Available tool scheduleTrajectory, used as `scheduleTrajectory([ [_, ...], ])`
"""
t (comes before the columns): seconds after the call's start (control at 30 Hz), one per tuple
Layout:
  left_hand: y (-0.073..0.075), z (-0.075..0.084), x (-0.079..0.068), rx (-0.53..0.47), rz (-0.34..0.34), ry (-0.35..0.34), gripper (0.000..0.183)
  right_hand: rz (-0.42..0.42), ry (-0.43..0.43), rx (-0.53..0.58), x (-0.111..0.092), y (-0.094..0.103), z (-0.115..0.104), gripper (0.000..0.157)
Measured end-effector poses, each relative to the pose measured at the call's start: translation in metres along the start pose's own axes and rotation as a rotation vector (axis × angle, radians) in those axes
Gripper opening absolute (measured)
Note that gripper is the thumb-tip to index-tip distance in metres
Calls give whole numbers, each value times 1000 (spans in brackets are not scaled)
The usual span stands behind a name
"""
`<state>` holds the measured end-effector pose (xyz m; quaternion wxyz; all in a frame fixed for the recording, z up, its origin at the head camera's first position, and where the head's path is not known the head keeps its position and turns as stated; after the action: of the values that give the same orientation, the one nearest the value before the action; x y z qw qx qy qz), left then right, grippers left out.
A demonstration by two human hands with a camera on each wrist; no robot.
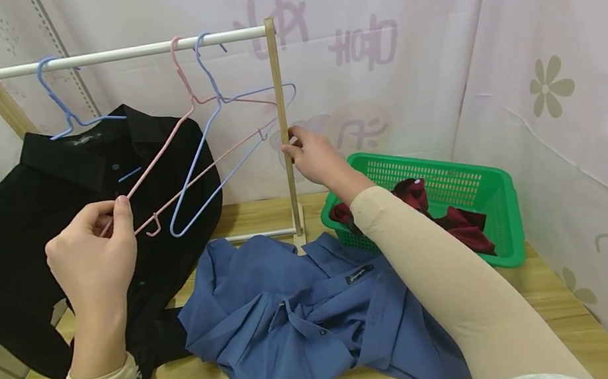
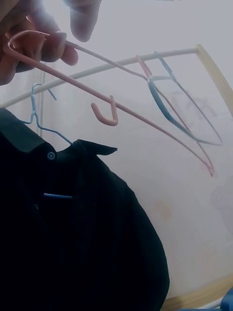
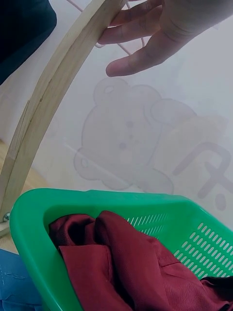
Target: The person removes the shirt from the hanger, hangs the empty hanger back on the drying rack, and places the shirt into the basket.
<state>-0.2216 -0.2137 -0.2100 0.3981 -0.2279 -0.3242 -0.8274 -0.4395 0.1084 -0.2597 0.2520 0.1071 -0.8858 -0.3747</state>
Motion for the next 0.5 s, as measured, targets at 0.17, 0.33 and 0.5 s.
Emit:
scheduleTrajectory([
  [0.17, -2, -2, -1, 11, -31, 14, 38, 4, -4, 16, -1, 0, -1, 37],
  [0.33, -6, -5, -1, 1, -65, 33, 35, 12, 0, 18, -2, 1, -3, 37],
  [0.5, -7, -6, -1, -5, -79, 33, 35, 10, 0, 14, -1, 0, -3, 39],
])
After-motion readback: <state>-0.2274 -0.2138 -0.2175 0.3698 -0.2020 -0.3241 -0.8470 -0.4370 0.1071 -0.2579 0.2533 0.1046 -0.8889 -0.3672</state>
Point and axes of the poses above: each hand's wrist, its own x-axis towards the middle knuckle, its own y-axis out of the back of the hand, z = x × y, the point moved 10 cm from there along x, towards the middle knuckle, and after that the axes turned 12 degrees about y, right-handed, at the moved point
